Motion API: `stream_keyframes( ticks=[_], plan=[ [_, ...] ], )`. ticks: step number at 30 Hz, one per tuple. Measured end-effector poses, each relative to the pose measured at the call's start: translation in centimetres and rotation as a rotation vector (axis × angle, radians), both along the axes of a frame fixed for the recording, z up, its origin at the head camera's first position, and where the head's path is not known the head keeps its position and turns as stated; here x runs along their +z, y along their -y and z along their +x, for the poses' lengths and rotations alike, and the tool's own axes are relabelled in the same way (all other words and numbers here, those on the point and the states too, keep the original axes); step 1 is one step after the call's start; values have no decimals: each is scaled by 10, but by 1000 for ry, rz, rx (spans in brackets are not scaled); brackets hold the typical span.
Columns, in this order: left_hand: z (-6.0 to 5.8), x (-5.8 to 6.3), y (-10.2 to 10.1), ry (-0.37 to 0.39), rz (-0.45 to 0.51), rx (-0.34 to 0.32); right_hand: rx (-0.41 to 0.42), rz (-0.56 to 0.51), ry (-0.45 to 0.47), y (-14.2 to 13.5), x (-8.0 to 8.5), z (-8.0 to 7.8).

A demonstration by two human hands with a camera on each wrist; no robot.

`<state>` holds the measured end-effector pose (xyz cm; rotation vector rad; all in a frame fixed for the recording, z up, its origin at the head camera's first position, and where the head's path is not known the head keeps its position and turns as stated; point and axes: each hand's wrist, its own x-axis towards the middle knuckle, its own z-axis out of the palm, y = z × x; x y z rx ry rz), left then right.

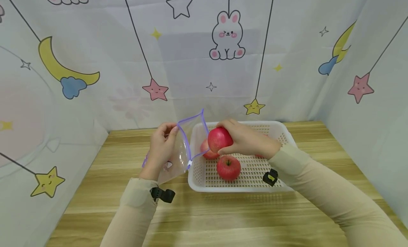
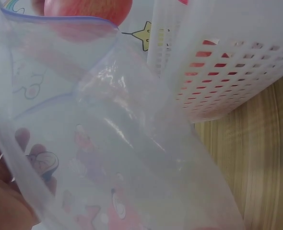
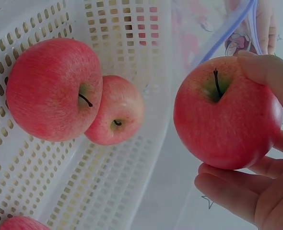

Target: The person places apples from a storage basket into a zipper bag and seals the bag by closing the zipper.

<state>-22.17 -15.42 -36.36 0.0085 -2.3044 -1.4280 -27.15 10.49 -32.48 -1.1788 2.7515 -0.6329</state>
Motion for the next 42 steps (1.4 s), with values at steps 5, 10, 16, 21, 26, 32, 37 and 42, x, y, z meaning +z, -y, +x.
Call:
stream_keyframes(
  ticks=[5,10,16,21,26,32,37,42],
  plan=[
    [1,0,0,0,6,-4,-17,-20,-30,1,-3,0],
    [2,-1,1,-8,-9,-2,-15,-45,-28,5,-5,-1],
    [2,-2,3,-10,-22,14,-23,-45,-22,12,-7,-1],
    [3,-4,4,-11,-24,22,-14,-65,-13,18,-9,-1],
    [3,-6,6,-17,-34,23,25,-91,-17,25,-13,-3],
    [3,-9,9,5,-28,31,22,-82,-4,34,-17,-2],
    [4,-12,12,13,-32,38,47,-96,-31,42,-21,-1],
    [4,-13,14,-1,-32,35,75,-112,-48,51,-25,-2]
  ],
)
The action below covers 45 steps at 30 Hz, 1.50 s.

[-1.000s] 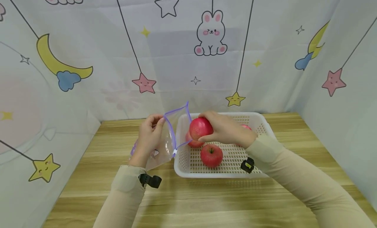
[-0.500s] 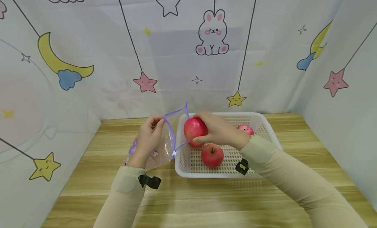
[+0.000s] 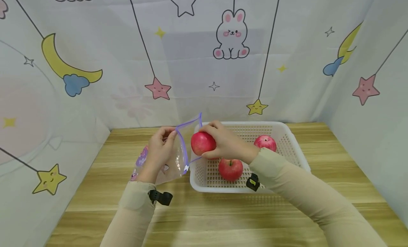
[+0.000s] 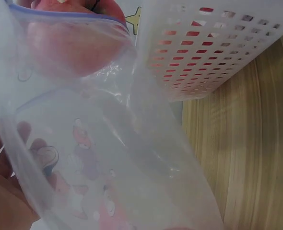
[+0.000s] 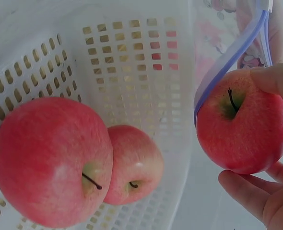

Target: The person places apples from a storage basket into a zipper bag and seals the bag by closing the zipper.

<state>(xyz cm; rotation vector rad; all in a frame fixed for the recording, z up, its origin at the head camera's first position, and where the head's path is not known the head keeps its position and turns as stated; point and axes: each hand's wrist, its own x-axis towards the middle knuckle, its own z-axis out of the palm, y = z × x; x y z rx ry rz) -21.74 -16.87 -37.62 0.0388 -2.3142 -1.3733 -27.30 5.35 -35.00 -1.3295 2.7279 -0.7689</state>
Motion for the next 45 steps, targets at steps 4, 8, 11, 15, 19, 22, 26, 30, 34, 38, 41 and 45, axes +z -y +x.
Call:
stream_keyframes(
  ticks=[4,8,11,15,19,22,26,30,34,38,41,45],
  plan=[
    [0,-1,2,-6,-1,-4,7,14,6,7,-3,-1],
    [0,-3,5,-7,-4,-3,8,29,10,14,-3,0],
    [0,-4,7,-12,-9,1,15,44,-4,18,-4,1],
    [0,-5,8,-15,-18,4,38,52,-24,24,-4,2],
    [1,-4,9,-11,-8,-2,37,62,-24,27,-3,4],
    [1,-3,9,0,4,-12,23,69,-10,28,-2,5],
    [2,-3,11,12,13,-26,18,67,10,30,-2,5],
    [2,-3,11,13,23,-34,16,63,35,32,-2,6],
    [2,-3,10,-1,26,-37,20,55,48,32,-1,6],
    [3,-2,9,2,26,-41,32,53,23,30,-2,6],
    [4,-1,9,20,22,-48,34,62,3,28,-2,5],
    [3,0,9,23,7,-53,22,76,-1,25,-4,3]
  ],
)
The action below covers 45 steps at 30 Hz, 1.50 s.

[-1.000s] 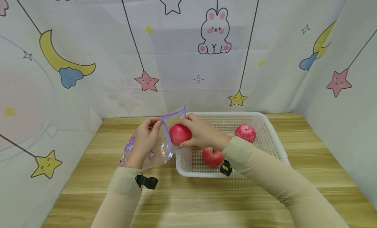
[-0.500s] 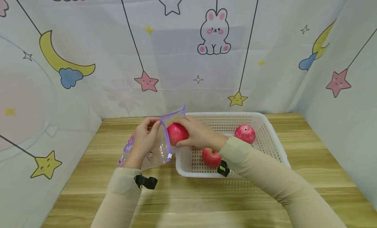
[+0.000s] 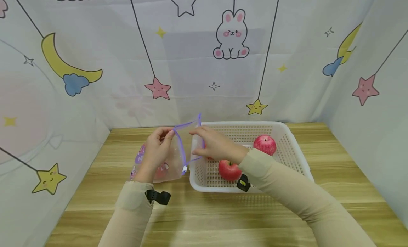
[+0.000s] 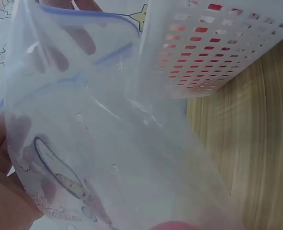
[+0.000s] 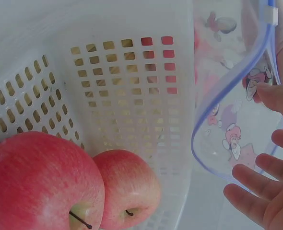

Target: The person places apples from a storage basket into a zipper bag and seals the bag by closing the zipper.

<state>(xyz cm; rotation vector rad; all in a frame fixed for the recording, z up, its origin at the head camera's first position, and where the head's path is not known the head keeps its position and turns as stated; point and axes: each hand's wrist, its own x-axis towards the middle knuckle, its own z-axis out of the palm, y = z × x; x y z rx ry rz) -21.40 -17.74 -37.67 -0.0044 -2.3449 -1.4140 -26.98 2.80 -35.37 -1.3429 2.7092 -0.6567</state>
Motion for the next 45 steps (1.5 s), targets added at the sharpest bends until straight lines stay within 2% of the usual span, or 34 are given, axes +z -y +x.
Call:
stream_keyframes(
  ticks=[7,13,18,45],
  plan=[
    [-1,1,-2,-23,-44,30,-20,-21,3,-9,-1,-2],
    [-2,0,-3,-33,-18,43,-27,-19,-18,-16,-3,-6],
    [-1,0,-4,-26,-17,47,-42,-3,3,-21,-5,-8],
    [-4,1,-7,-13,-20,30,-37,92,36,-39,-9,-10]
  ],
)
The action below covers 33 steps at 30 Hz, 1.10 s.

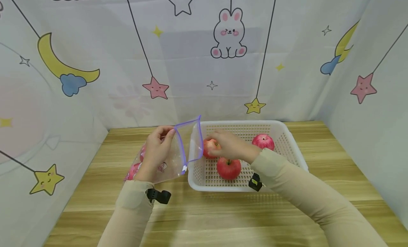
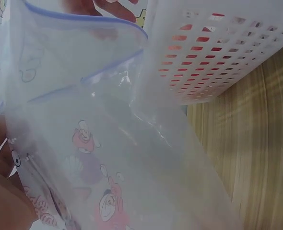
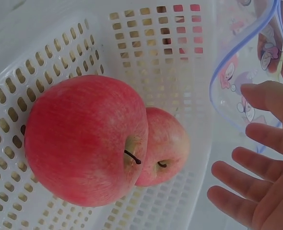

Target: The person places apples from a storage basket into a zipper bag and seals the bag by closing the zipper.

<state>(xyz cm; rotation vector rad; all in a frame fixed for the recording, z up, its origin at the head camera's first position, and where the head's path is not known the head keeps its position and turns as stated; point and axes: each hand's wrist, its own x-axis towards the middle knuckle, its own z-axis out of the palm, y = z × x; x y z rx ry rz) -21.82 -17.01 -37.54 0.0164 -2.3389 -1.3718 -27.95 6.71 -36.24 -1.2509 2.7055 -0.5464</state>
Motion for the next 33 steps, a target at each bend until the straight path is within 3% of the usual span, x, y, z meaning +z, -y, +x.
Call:
stream_keyframes(
  ticks=[17,33],
  plan=[
    [0,-3,-3,-12,-4,-21,-23,142,80,-14,-5,-3],
    [0,-5,-3,-3,11,-42,-28,210,158,-18,-9,-4]
  ],
)
